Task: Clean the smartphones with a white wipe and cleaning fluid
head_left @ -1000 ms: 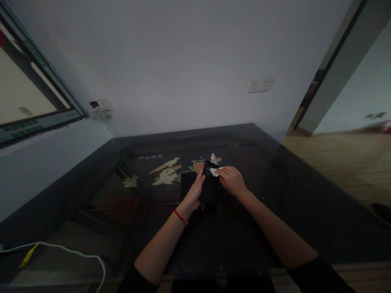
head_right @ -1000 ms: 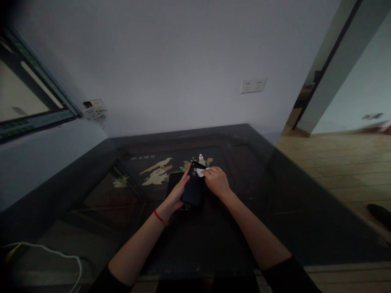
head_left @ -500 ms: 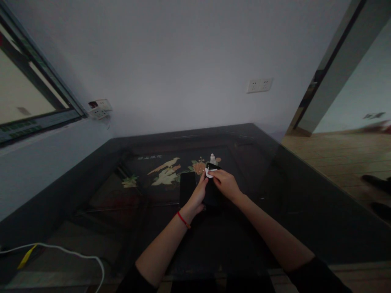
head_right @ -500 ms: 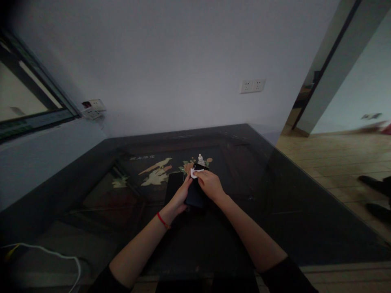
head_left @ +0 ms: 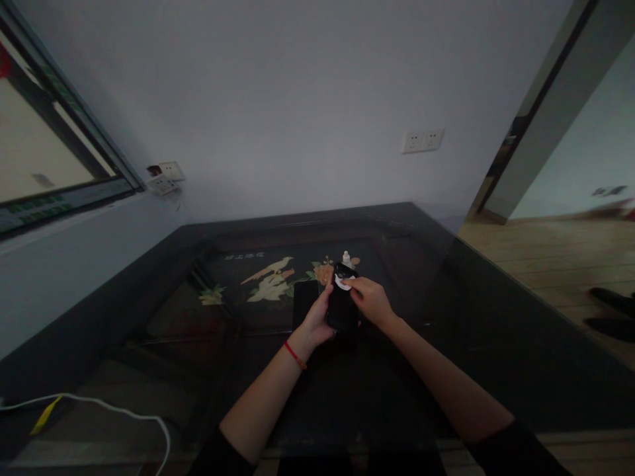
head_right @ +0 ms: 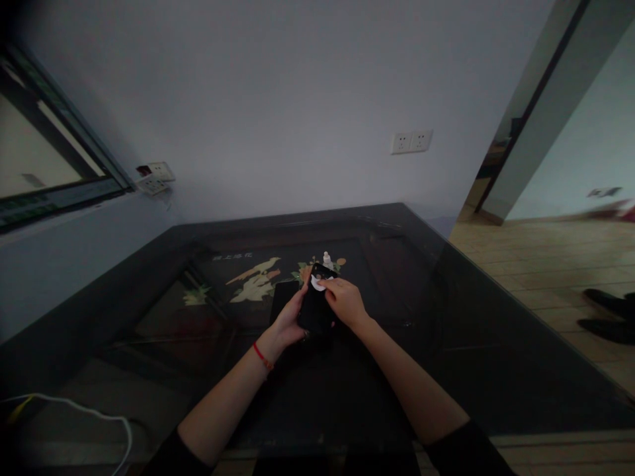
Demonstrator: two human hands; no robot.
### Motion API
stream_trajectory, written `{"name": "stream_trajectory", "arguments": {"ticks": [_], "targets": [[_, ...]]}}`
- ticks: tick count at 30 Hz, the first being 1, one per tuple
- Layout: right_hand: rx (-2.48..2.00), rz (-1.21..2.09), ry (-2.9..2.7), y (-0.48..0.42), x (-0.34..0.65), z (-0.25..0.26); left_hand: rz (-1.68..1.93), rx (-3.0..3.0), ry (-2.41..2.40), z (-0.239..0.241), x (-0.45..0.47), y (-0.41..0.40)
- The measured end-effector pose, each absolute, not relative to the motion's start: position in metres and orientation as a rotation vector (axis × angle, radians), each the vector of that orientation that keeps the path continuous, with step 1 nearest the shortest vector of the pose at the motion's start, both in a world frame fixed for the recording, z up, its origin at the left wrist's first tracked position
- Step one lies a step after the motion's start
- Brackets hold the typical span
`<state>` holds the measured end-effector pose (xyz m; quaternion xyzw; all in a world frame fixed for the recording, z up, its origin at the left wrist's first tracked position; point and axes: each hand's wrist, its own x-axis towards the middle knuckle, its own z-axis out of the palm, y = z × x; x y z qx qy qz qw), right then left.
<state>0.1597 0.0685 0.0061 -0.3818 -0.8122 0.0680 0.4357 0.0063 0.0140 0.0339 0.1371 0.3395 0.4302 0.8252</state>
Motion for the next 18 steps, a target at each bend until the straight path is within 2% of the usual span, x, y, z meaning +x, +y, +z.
{"name": "stream_trajectory", "arguments": {"ticks": [5, 8, 11, 18], "targets": [[-1.028, 0.501, -1.503, 0.075, 0.174, 0.021, 0.969, 0.518, 0.878, 0.039, 0.005, 0.011], [-1.036, 0.581, -1.324, 0.077, 0.182, 0.03, 1.046, 0.763, 0.961, 0.038, 0.009, 0.01], [-1.023, 0.473, -1.38, 0.071, 0.182, 0.037, 1.086, 0.909, 1.031, 0.033, 0.012, 0.011], [-0.991, 0.049, -1.922, 0.066, 0.177, 0.028, 1.122, 0.785, 0.941, 0.027, 0.008, 0.016]]}}
